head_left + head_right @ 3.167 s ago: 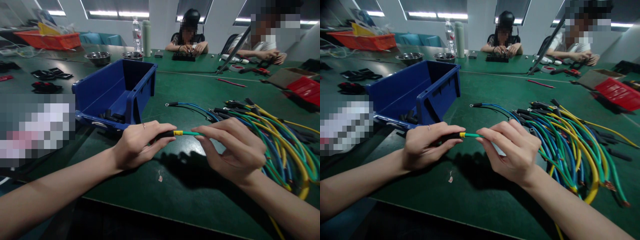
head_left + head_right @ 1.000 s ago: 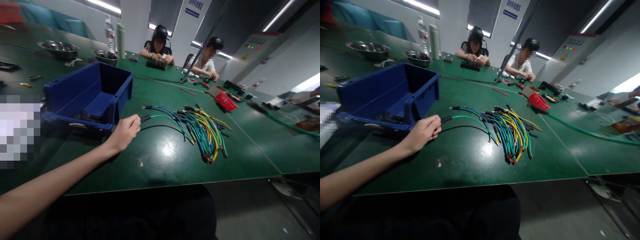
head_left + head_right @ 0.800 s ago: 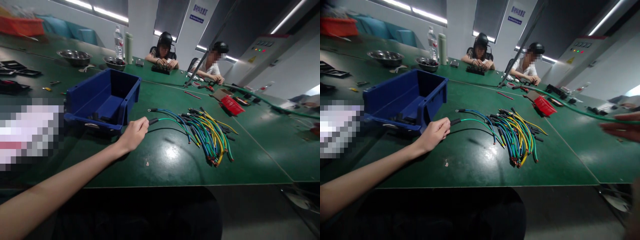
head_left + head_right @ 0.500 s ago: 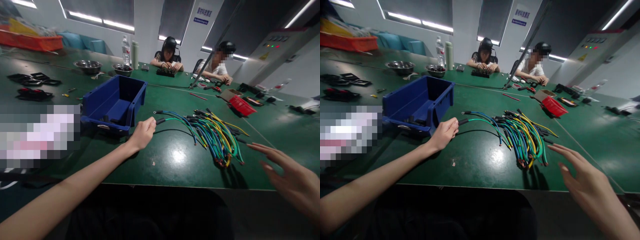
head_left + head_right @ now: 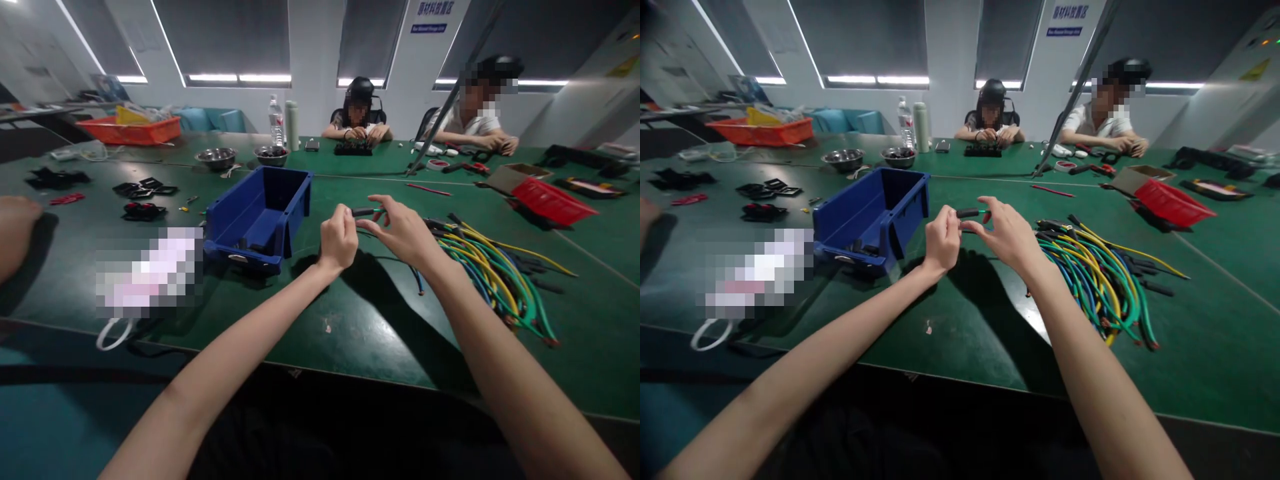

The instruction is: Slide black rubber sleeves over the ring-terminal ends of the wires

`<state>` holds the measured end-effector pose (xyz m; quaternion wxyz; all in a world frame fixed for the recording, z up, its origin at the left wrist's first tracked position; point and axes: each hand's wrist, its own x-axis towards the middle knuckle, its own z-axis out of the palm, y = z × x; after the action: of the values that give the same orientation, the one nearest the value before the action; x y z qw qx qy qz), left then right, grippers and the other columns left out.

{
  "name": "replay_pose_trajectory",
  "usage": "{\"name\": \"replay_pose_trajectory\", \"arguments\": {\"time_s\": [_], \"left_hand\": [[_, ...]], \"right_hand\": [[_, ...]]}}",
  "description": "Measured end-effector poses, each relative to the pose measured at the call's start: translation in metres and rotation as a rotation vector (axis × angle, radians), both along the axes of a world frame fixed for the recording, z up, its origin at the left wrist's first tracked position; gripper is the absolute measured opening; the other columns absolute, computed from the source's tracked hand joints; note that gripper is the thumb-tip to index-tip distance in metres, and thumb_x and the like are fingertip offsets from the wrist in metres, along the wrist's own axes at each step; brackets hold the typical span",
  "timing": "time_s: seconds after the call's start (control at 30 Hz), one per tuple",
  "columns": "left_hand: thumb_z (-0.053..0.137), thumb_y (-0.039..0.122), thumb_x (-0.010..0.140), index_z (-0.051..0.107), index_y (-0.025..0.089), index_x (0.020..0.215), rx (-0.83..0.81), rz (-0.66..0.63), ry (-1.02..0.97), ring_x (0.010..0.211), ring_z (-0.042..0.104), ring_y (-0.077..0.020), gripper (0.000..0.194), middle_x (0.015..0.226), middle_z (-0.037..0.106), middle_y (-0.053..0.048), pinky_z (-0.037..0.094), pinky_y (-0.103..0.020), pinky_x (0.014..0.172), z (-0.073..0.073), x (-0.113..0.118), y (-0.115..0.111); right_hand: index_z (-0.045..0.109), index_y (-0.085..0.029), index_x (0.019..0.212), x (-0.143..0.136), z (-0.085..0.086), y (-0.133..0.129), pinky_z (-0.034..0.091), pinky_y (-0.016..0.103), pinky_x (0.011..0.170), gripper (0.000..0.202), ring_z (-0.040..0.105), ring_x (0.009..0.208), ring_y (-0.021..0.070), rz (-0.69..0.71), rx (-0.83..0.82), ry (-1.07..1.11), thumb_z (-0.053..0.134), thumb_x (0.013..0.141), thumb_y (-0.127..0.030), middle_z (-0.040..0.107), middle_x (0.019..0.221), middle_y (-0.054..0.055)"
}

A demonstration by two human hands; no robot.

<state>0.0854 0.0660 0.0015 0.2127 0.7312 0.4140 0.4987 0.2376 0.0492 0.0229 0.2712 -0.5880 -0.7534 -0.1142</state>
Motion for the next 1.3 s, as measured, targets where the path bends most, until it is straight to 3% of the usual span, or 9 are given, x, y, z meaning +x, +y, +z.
{"name": "replay_pose_trajectory", "arguments": {"time_s": [0.23,0.37,0.43,0.5,0.57,0.67,0.97,1.13,1.3], "left_hand": [[0.04,0.025,0.1,0.048,0.019,0.066,-0.022,-0.137,0.169,0.05,0.048,-0.0108,0.035,0.055,0.051,0.001,0.032,-0.026,0.05,0.077,-0.063,-0.034],[0.043,0.041,0.1,0.06,0.017,0.077,-0.143,-0.091,0.153,0.04,0.04,-0.0064,0.038,0.051,0.052,0.003,0.028,-0.024,0.042,0.112,-0.12,-0.031],[0.041,0.042,0.099,0.06,0.016,0.085,-0.031,0.184,0.152,0.044,0.043,-0.0072,0.035,0.058,0.054,0.003,0.032,-0.024,0.045,0.113,-0.148,-0.017],[0.045,0.035,0.095,0.062,0.015,0.095,-0.132,0.282,0.507,0.059,0.053,-0.0108,0.026,0.071,0.063,0.0,0.04,-0.025,0.057,0.103,-0.169,-0.001],[0.066,0.03,0.079,0.068,0.014,0.089,-0.305,0.152,0.703,0.073,0.061,-0.0161,0.019,0.081,0.07,-0.003,0.045,-0.026,0.068,0.088,-0.179,0.014],[0.057,0.025,0.08,0.067,0.017,0.106,-0.511,-0.094,0.978,0.094,0.063,-0.0168,0.029,0.108,0.072,-0.003,0.046,-0.023,0.081,0.068,-0.177,0.028],[0.064,0.021,0.064,0.069,0.016,0.076,-0.666,-0.124,1.125,0.065,0.059,-0.0172,0.014,0.073,0.07,-0.002,0.042,-0.026,0.06,0.051,-0.166,0.056],[0.063,0.024,0.072,0.07,0.017,0.082,-0.55,-0.001,1.062,0.073,0.063,-0.0179,0.014,0.081,0.072,-0.003,0.046,-0.026,0.066,0.057,-0.176,0.053],[0.044,0.022,0.093,0.052,0.011,0.12,-0.062,0.379,0.778,0.085,0.058,-0.0157,0.03,0.102,0.065,-0.008,0.046,-0.03,0.082,0.068,-0.155,0.045]], "right_hand": [[0.052,-0.023,0.131,-0.017,0.052,-0.04,0.03,0.025,0.058,0.04,0.065,0.076,0.0182,0.118,0.088,-0.204,0.04,0.102,-0.047,0.07,0.09,0.005],[0.054,-0.019,0.12,-0.026,0.045,-0.042,0.028,0.024,0.057,0.037,0.062,0.067,0.0158,0.238,-0.151,-0.188,0.026,0.106,-0.04,0.069,0.082,0.004],[0.055,-0.018,0.111,-0.026,0.025,-0.037,0.028,0.024,0.058,0.035,0.063,0.069,0.0157,0.252,-0.271,-0.196,0.027,0.106,-0.038,0.069,0.085,0.006],[0.054,-0.017,0.11,-0.023,0.003,-0.031,0.028,0.024,0.058,0.032,0.064,0.071,0.0165,0.243,-0.313,-0.193,0.03,0.105,-0.037,0.07,0.088,0.008],[0.054,-0.016,0.112,-0.021,-0.016,-0.027,0.028,0.024,0.058,0.032,0.065,0.072,0.0181,0.228,-0.313,-0.185,0.031,0.105,-0.038,0.07,0.089,0.01],[0.052,-0.017,0.114,-0.022,-0.032,-0.028,0.029,0.024,0.059,0.034,0.066,0.074,0.0187,0.233,-0.321,-0.173,0.027,0.106,-0.039,0.07,0.087,0.008],[0.055,-0.018,0.105,-0.04,-0.05,-0.042,0.026,0.024,0.054,0.035,0.068,0.072,0.0168,0.296,-0.33,-0.178,0.029,0.106,-0.042,0.072,0.091,0.005],[0.054,-0.018,0.119,-0.028,-0.047,-0.038,0.035,0.025,0.056,0.037,0.071,0.076,0.0179,0.259,-0.211,-0.119,0.027,0.107,-0.041,0.073,0.094,0.004],[0.053,-0.018,0.124,-0.023,-0.037,-0.04,0.038,0.024,0.053,0.035,0.068,0.066,0.0139,0.271,-0.056,-0.098,0.031,0.106,-0.038,0.073,0.096,0.004]]}}
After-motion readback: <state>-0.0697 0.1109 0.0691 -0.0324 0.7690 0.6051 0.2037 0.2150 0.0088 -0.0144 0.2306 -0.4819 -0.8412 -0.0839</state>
